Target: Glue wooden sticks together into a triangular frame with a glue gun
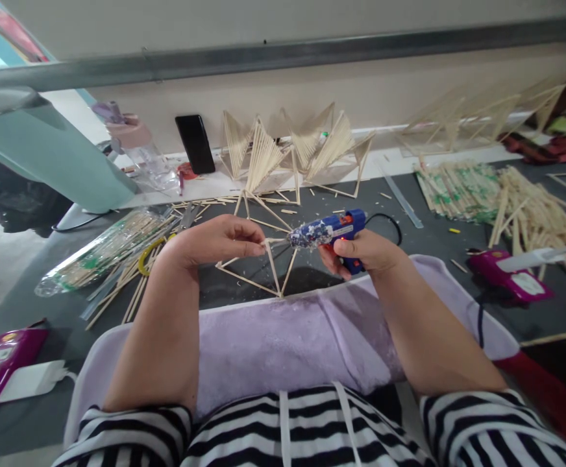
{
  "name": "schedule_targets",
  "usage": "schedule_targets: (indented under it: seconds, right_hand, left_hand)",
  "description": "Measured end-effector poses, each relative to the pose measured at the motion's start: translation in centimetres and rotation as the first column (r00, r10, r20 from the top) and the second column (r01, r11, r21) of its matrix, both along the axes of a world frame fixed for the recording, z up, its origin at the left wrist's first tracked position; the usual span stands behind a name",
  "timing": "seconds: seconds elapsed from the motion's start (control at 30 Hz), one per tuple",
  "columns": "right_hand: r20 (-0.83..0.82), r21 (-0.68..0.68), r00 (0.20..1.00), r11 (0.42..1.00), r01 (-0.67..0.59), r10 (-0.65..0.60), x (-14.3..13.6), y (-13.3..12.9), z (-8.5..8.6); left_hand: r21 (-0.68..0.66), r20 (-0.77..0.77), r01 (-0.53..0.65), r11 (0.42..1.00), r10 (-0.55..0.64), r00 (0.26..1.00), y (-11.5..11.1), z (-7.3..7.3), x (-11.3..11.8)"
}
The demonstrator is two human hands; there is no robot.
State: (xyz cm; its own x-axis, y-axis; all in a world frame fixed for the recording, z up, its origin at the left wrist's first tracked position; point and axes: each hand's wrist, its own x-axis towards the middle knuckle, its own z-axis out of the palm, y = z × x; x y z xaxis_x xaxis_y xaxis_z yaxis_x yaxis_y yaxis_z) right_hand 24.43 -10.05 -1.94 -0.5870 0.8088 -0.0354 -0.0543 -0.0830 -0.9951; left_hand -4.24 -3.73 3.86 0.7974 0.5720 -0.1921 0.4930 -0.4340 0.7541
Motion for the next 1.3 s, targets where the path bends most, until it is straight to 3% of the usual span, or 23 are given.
schedule_targets:
  seconds: [0.17, 0.37, 0.67, 0.83, 1.03, 1.17, 1.3]
  right_hand:
    - [0.091, 0.077, 0.996, 0.997, -0.01, 0.003, 0.2, -0.3, 0.4]
    - [0.086, 0.168, 0.994, 0.984, 0.052, -0.067, 0.1, -0.5, 0.5]
    - [0.088, 0.234, 0.994, 0.971, 0.037, -0.059, 0.8, -0.4, 0.7]
    - [0.079, 0.321, 0.978, 0.934, 0.157, -0.191, 0.2, -1.8, 1.3]
    - [0.249, 0.299, 0.892, 0.906, 0.3, -0.377, -1.4, -6.3, 3.1]
    - [0.374, 0.296, 0.788, 0.869, 0.398, -0.488, -2.4, -8.2, 5.1]
    - [0.509, 0.372, 0.646, 0.822, 0.43, -0.568, -4.3, -8.7, 7.0]
  left_hand:
    - [-0.01, -0.002, -0.021, 1.0, 0.021, 1.0, 0.1, -0.2, -0.1]
    - [-0.029, -0.009, -0.005, 1.0, 0.005, 1.0, 0.1, -0.1, -0.3]
    - [-0.015, -0.028, -0.018, 1.0, 0.018, 0.999, -0.1, 0.2, -0.6]
    - [0.049, -0.018, -0.062, 0.997, 0.063, 0.998, -0.2, 0.7, -1.3]
    - [0.129, 0.052, -0.073, 0.989, 0.066, 0.996, 0.1, 0.8, -2.4]
    - [0.211, 0.057, -0.052, 0.976, 0.041, 0.998, -0.2, 1.2, -3.0]
    - [0.337, -0.03, -0.141, 0.931, 0.16, 0.987, -0.4, 1.7, -4.0]
